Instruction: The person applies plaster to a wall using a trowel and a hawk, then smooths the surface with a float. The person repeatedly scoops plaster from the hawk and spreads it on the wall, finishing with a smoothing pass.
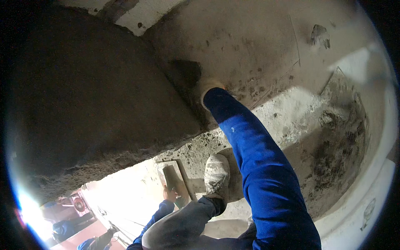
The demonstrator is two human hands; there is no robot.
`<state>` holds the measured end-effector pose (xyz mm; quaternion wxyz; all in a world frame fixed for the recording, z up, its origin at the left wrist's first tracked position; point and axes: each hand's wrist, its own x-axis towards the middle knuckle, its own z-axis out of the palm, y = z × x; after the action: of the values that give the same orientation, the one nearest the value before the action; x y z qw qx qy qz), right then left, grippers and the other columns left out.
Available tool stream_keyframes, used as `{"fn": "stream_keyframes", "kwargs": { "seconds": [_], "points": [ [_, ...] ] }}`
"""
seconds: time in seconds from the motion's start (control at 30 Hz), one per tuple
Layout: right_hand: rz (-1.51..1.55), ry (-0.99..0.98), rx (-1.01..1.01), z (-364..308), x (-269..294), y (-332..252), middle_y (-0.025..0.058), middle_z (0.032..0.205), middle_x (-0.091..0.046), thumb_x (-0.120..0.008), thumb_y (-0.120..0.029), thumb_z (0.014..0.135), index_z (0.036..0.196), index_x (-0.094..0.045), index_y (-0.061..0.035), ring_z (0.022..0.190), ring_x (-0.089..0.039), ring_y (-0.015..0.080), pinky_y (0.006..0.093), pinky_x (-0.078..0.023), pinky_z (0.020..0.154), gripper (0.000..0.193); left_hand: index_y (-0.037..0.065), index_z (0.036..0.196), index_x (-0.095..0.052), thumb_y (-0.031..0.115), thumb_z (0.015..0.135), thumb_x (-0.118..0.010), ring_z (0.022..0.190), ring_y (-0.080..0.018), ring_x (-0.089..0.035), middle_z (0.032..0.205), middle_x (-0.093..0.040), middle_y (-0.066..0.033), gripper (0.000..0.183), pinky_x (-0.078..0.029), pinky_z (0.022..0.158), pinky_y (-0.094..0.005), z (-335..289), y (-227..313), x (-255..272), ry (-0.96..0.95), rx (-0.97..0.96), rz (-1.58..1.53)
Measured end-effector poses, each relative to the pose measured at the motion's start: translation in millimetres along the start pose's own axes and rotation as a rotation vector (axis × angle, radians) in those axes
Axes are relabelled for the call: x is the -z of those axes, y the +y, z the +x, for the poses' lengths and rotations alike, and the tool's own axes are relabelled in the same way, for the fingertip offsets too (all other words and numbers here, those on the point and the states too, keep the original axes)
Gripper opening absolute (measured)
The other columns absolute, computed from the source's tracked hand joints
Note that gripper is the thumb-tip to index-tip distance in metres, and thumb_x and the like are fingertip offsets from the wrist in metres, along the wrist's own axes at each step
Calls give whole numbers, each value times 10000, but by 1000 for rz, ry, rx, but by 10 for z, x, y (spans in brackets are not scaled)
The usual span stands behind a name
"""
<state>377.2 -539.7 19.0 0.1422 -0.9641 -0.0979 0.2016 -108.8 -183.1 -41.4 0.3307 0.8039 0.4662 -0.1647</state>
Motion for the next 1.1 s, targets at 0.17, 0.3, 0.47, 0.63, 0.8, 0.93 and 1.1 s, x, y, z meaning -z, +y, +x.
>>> {"fn": "stream_keyframes", "kwargs": {
  "seconds": [0.17, 0.3, 0.47, 0.63, 0.8, 0.93, 1.1],
  "points": [
    [71, -32, -27, -10, -10, -140, 147, 1157, -667, -534, -238, 926, 1145, -675, -96, 1063, -648, 339, 509, -538, 803, 296, -27, 1131, -467, 20, 821, -596, 756, -335, -668, 827, -638, -219, 339, -516, 635, -418, -46, 95, 12, -46, 57, 20],
    [32, -81, 68, -9, 44, -101, 146, 1224, -622, -563, -302, 907, 1213, -616, -118, 1095, -626, 328, 483, -523, 849, 361, -40, 1127, -473, 28, 819, -600, 801, -344, -671, 847, -645, -233, 340, -518, 667, -421, 128, 20, -47, -18, -22, 55],
    [40, -133, 234, 9, 66, 51, 147, 1232, -613, -619, -314, 864, 1251, -580, -120, 1092, -620, 344, 454, -512, 884, 435, -37, 1122, -483, 54, 809, -622, 831, -372, -672, 870, -650, -240, 355, -515, 688, -432, 134, 18, -4, -83, 19, 102],
    [175, -128, 223, -145, 173, 329, 155, 1217, -620, -635, -308, 846, 1253, -578, -116, 1088, -616, 359, 447, -507, 891, 454, -28, 1100, -479, 63, 806, -615, 831, -379, -670, 882, -649, -246, 337, -517, 697, -435, -8, 228, 3, -66, 63, 64],
    [125, -45, 108, -624, 89, 578, 202, 1141, -641, -619, -276, 828, 1179, -621, -60, 1056, -628, 362, 442, -517, 853, 412, -26, 1129, -470, 60, 810, -597, 849, -380, -667, 902, -644, -257, 354, -517, 711, -439, -20, 197, -5, -14, -39, 183],
    [24, 1, 64, -1036, -24, 476, 223, 1102, -650, -615, -278, 826, 1158, -627, -39, 1045, -630, 365, 449, -515, 846, 409, -32, 1132, -480, 67, 810, -596, 897, -413, -650, 924, -638, -275, 356, -507, 745, -453, 43, 189, -2, -61, 3, 86],
    [124, -76, 47, -1452, -21, 360, 223, 1095, -649, -629, -307, 829, 1186, -600, -51, 1050, -623, 373, 459, -501, 870, 441, -55, 1112, -491, 96, 796, -623, 910, -421, -642, 938, -639, -277, 375, -502, 767, -451, 42, 179, -4, -18, -64, 170]
  ]
}}
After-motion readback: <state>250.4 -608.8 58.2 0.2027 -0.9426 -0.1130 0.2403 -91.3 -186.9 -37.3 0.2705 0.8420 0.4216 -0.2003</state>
